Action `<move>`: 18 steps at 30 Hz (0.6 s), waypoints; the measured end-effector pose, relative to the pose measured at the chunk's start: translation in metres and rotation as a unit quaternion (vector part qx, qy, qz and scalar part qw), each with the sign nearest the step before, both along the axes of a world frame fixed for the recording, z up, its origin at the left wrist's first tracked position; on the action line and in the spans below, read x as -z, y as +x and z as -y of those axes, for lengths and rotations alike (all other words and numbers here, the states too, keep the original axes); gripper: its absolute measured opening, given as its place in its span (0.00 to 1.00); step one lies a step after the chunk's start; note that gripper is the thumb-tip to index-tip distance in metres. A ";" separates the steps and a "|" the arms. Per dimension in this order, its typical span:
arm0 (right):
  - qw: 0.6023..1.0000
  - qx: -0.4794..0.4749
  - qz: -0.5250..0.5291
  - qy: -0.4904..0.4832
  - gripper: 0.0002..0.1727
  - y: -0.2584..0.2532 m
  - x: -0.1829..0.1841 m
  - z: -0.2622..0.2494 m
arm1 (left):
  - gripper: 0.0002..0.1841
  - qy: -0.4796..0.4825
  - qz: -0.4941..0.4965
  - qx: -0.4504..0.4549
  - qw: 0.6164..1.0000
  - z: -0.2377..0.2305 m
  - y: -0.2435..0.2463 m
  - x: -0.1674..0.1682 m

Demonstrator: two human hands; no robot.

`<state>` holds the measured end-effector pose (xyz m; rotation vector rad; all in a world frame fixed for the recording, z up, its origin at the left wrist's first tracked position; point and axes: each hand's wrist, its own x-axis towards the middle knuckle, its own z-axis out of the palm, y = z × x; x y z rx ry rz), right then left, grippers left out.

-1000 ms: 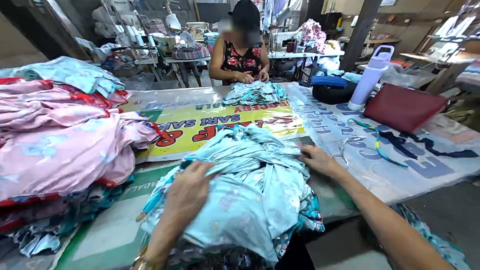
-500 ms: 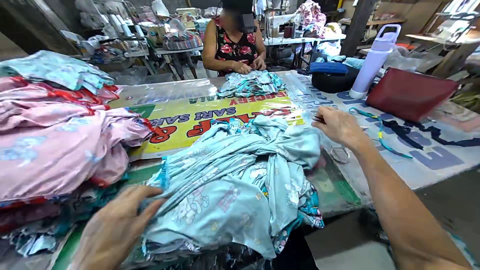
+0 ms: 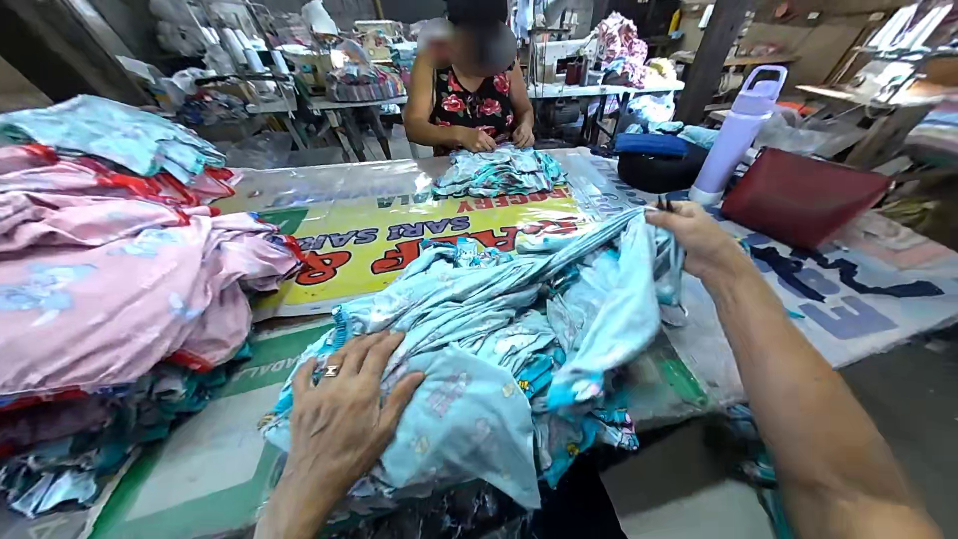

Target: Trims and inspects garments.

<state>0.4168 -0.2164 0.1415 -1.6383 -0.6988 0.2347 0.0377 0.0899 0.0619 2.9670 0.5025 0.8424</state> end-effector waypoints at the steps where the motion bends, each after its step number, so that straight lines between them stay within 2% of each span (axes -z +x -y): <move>1: 0.998 0.019 -0.043 0.046 0.08 0.008 -0.006 0.005 | 0.38 0.003 0.001 0.000 1.000 0.000 0.000 0.000; 4: 0.987 0.076 -0.091 0.112 0.09 0.024 -0.009 0.022 | 0.39 0.002 0.001 0.001 1.000 0.000 0.000 -0.001; 8: 0.972 0.190 -0.077 0.112 0.05 0.041 -0.002 0.051 | 0.39 -0.006 -0.020 0.007 1.000 0.000 -0.001 -0.006; 11: 0.971 0.219 0.033 0.088 0.05 0.045 -0.018 0.065 | 0.39 -0.006 -0.040 0.003 0.999 0.001 0.001 -0.008; 14: 0.962 0.194 0.189 0.040 0.08 0.033 -0.054 0.055 | 0.38 -0.019 -0.053 0.002 0.998 0.001 0.003 -0.009; 16: 0.949 0.143 0.280 -0.007 0.10 0.009 -0.072 0.034 | 0.38 -0.033 -0.071 0.008 0.997 -0.001 0.000 -0.013; 18: 0.927 0.049 0.364 -0.078 0.11 -0.034 -0.077 0.012 | 0.40 -0.054 -0.083 0.018 0.995 -0.003 -0.004 -0.023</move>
